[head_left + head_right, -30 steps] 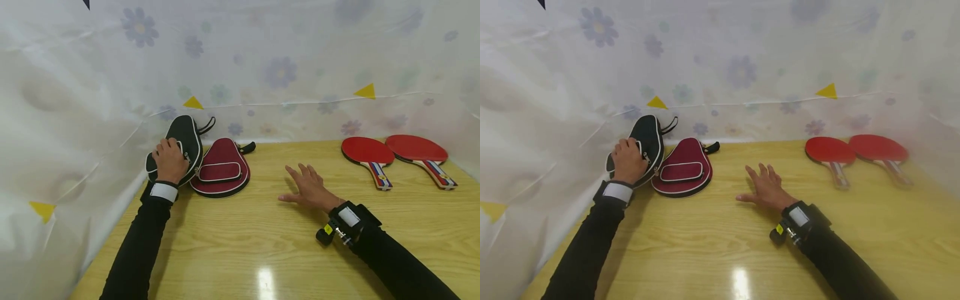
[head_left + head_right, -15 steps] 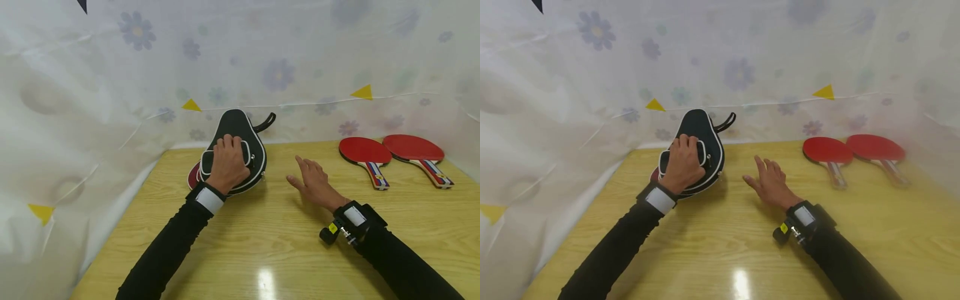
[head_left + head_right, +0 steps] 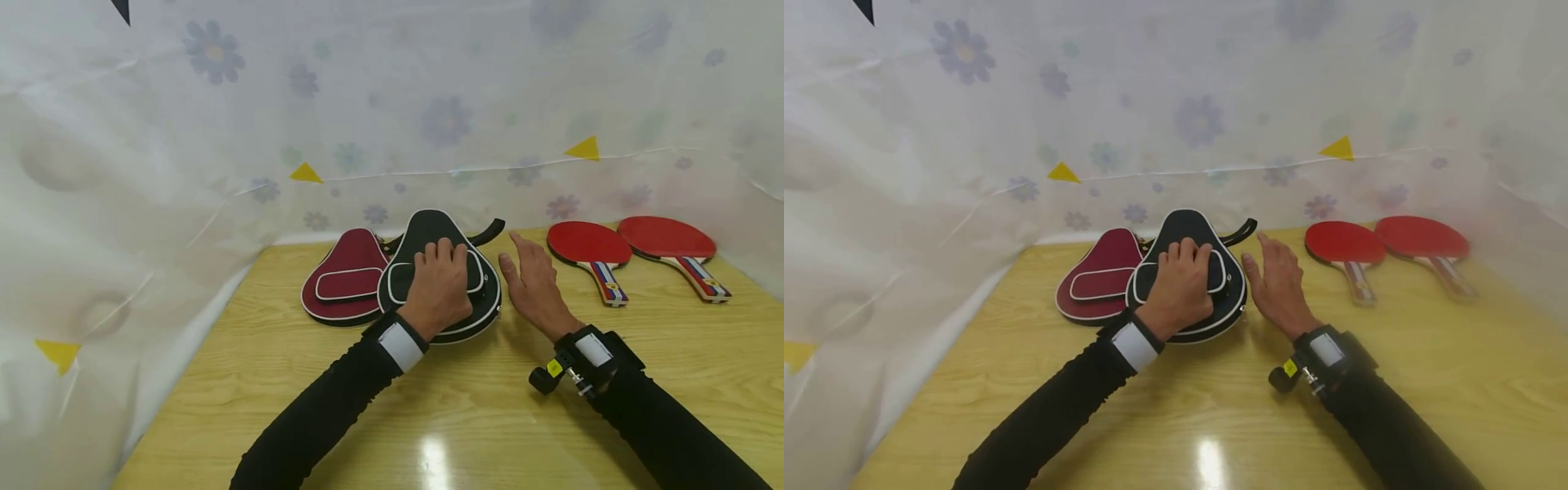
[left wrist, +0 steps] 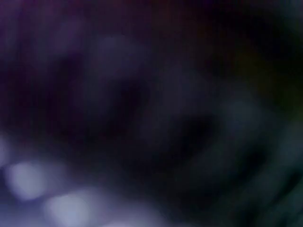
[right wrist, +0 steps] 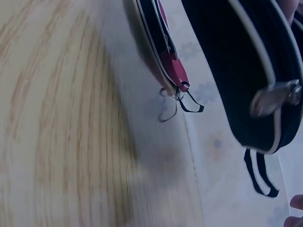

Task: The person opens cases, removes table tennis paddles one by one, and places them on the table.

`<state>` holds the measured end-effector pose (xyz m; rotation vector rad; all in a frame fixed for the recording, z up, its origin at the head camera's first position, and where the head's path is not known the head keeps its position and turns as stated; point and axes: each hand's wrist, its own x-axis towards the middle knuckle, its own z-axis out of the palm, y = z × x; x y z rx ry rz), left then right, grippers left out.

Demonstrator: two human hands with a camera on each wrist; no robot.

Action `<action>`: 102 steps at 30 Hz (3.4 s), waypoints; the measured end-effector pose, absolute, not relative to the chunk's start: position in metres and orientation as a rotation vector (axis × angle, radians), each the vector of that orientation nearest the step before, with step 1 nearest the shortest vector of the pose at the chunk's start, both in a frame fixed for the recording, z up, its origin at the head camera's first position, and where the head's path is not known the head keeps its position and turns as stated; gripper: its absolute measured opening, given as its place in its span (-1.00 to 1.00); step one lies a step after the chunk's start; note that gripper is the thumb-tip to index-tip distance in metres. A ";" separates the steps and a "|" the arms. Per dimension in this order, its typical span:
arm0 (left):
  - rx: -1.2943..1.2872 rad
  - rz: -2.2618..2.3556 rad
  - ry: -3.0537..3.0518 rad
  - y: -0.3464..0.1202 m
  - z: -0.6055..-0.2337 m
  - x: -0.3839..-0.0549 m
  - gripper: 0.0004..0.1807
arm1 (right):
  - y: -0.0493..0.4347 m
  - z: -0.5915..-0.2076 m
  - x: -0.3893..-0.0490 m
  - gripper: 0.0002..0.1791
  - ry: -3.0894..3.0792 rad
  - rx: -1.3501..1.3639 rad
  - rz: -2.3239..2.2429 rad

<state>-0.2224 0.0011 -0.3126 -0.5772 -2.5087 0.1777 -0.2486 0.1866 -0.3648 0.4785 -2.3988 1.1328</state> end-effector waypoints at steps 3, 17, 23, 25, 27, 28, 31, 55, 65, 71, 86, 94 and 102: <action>-0.584 0.198 -2.533 0.012 -0.321 -0.220 -0.53 | 0.189 -0.366 -0.250 -0.32 -2.371 0.490 1.129; -0.735 0.245 -2.660 0.038 -0.346 -0.210 -0.39 | 0.189 -0.370 -0.242 -0.37 -2.413 0.628 1.133; -0.809 0.176 -2.800 0.028 -0.344 -0.214 -0.26 | 0.187 -0.370 -0.240 -0.39 -2.483 0.693 1.117; -0.835 0.123 -2.910 0.022 -0.340 -0.217 -0.16 | 0.185 -0.370 -0.239 -0.40 -2.514 0.723 1.101; -0.866 0.047 -3.041 0.012 -0.332 -0.220 -0.05 | 0.183 -0.371 -0.238 -0.39 -2.543 0.738 1.095; -0.879 -0.011 -3.108 0.006 -0.326 -0.222 -0.02 | 0.182 -0.371 -0.238 -0.38 -2.559 0.740 1.094; -0.852 -0.297 -3.230 -0.019 -0.312 -0.234 -0.08 | 0.180 -0.373 -0.238 -0.37 -2.586 0.760 1.100; 0.022 -0.342 -3.235 -0.113 -0.352 -0.270 -0.14 | 0.177 -0.375 -0.235 -0.22 -2.768 0.911 0.761; -0.010 -0.426 -3.241 -0.147 -0.355 -0.274 -0.11 | 0.174 -0.377 -0.237 -0.21 -2.755 0.905 0.750; -0.007 -0.424 -3.265 -0.161 -0.355 -0.275 -0.09 | 0.172 -0.379 -0.237 -0.19 -2.771 0.895 0.753; -0.022 -0.446 -3.275 -0.197 -0.351 -0.269 -0.10 | 0.172 -0.378 -0.233 -0.22 -2.768 0.894 0.782; -0.028 -0.457 -3.272 -0.216 -0.351 -0.268 -0.11 | 0.171 -0.378 -0.233 -0.22 -2.779 0.886 0.776; -0.026 -0.495 -3.270 -0.228 -0.346 -0.267 -0.11 | 0.172 -0.379 -0.234 -0.23 -2.766 0.885 0.781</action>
